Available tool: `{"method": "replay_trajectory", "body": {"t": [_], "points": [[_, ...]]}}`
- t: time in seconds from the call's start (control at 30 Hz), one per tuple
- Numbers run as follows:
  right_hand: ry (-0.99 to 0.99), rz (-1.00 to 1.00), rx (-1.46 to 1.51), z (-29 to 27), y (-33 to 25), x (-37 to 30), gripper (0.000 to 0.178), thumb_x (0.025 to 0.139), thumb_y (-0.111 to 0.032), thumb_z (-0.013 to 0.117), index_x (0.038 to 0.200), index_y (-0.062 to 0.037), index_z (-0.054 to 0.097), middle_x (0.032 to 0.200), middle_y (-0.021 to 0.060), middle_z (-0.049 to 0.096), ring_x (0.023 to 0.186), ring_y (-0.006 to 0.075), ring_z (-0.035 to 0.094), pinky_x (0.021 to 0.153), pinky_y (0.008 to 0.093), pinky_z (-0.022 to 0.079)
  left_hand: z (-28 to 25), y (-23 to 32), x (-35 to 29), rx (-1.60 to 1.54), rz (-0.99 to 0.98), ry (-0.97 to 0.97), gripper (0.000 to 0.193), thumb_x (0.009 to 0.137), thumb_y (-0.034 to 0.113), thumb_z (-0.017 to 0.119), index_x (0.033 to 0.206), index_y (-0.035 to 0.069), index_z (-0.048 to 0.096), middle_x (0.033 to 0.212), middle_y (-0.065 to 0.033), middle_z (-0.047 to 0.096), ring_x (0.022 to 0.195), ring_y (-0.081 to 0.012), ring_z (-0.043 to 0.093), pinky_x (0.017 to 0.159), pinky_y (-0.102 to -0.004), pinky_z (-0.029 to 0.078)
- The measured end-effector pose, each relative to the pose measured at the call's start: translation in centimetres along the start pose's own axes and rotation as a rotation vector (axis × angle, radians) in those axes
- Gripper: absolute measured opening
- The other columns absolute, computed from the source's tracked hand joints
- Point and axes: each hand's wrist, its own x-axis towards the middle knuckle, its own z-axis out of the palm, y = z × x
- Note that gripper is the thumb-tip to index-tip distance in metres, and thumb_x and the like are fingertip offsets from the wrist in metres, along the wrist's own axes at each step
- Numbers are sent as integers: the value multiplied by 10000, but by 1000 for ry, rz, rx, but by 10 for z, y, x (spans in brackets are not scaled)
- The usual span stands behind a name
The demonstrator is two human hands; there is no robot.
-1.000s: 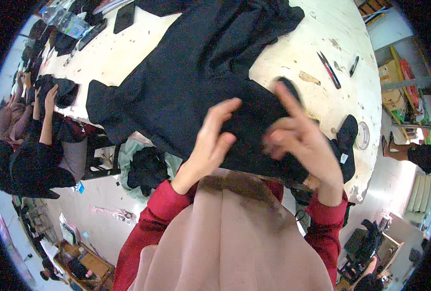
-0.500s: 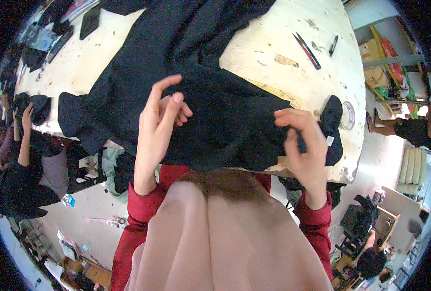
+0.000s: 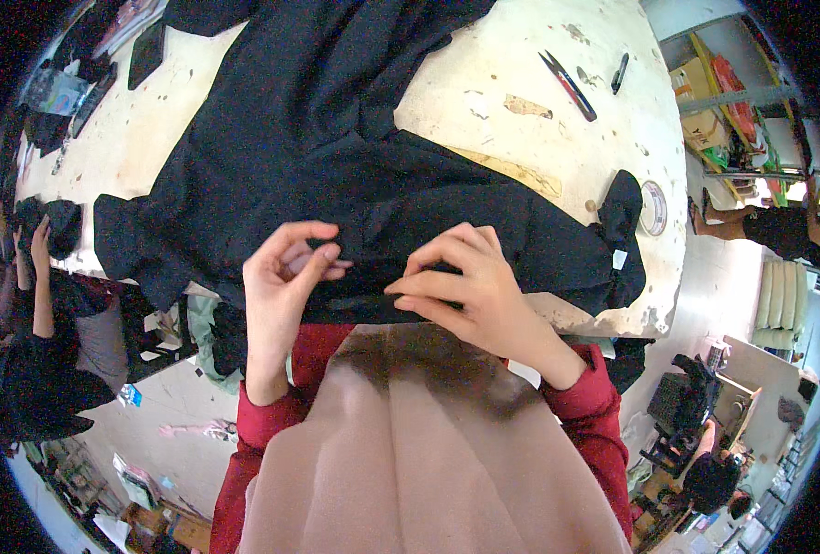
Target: The person folds a black hoodie on a table, uses scissors to trim the sleeve cuff, and applies a small white label to the cuff. The person then smooths the garment and places a roll of tape on the table.
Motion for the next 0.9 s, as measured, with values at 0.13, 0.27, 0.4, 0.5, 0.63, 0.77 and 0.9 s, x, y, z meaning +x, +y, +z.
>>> {"method": "replay_trajectory", "body": {"t": [0.13,0.27,0.4,0.5,0.63,0.77,0.9], "points": [[-28,271,189,16,7,8,164,793,-305,744,830,-146,739,850,-12,662,875,206,548,831,370,384,1,-13,-16,27,-24,29,178,897,-6,641,1074,-21,633,855,-40,663,731,-67,622,687,-197,503],[-58,356,132,30,14,13,230,814,-348,717,838,-119,722,832,30,676,898,244,569,852,440,397,6,-5,-22,76,-27,24,161,890,-10,654,1050,-16,637,817,-8,650,741,-34,582,667,-164,441],[-57,311,61,30,19,11,221,772,-260,778,897,-83,732,856,32,701,832,203,584,794,338,438,0,-16,-12,149,-29,10,81,898,26,663,969,3,630,794,12,645,717,-3,536,616,-144,378],[33,302,214,19,35,-4,217,768,-212,782,936,-84,732,887,46,710,837,198,601,806,333,456,-4,-17,-10,75,-101,18,57,904,45,661,946,27,628,767,38,632,649,21,474,536,-148,312],[48,297,133,7,39,-18,219,761,-110,779,970,-78,725,928,47,695,828,199,617,773,314,505,-4,-16,-8,110,-126,20,78,908,53,656,982,37,638,751,54,625,614,38,433,501,-145,272],[106,259,172,9,42,-22,264,766,-56,760,1019,-66,684,982,64,657,822,200,620,779,312,509,-3,-15,-8,108,-157,39,111,907,48,650,1018,44,643,745,66,617,598,43,416,493,-143,262],[36,336,285,1,44,-25,363,781,-8,692,1124,-71,590,999,79,625,864,201,622,812,319,508,-2,-13,-9,84,-144,45,114,910,27,634,1024,38,637,765,55,622,629,39,432,518,-140,276]]}}
